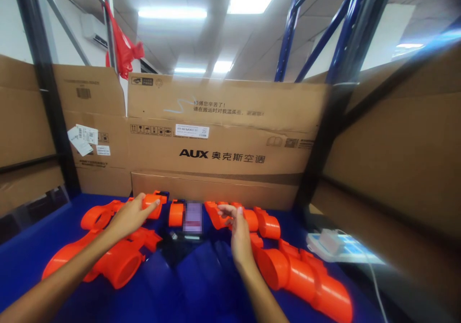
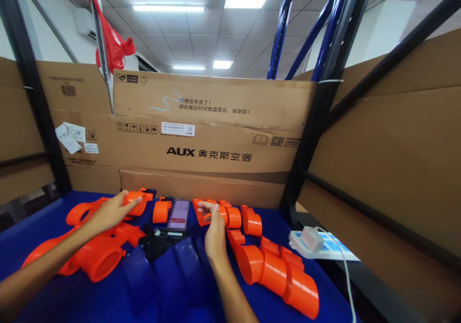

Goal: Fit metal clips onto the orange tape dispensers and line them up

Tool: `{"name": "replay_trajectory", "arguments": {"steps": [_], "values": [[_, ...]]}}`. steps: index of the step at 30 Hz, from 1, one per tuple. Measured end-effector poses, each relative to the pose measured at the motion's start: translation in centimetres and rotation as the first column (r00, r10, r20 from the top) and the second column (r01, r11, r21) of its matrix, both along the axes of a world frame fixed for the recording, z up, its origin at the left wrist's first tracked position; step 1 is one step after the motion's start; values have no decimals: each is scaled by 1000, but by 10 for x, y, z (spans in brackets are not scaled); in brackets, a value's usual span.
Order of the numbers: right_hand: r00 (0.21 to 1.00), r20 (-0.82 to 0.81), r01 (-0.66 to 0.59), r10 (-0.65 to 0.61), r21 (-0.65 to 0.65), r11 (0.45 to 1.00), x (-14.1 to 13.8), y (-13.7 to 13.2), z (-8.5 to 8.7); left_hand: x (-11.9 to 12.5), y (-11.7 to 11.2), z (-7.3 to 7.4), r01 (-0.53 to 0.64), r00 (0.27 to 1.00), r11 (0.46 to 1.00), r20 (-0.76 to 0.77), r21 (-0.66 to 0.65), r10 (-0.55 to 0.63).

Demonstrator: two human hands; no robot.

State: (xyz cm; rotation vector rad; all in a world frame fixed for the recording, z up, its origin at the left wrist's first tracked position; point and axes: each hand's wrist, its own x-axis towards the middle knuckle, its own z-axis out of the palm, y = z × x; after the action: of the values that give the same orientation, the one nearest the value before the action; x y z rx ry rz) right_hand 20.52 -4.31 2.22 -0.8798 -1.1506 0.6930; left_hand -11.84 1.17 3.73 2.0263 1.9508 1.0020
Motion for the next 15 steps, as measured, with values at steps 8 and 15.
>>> {"name": "replay_trajectory", "arguments": {"steps": [8, 15], "values": [[998, 14, 56, -57, 32, 998, 8, 7, 0, 18, 29, -27, 48, 979, 995, -194, -84, -64], [994, 59, 88, -89, 29, 996, 10, 2, 3, 18, 28, -26, 60, 954, 995, -290, -74, -79]]}}
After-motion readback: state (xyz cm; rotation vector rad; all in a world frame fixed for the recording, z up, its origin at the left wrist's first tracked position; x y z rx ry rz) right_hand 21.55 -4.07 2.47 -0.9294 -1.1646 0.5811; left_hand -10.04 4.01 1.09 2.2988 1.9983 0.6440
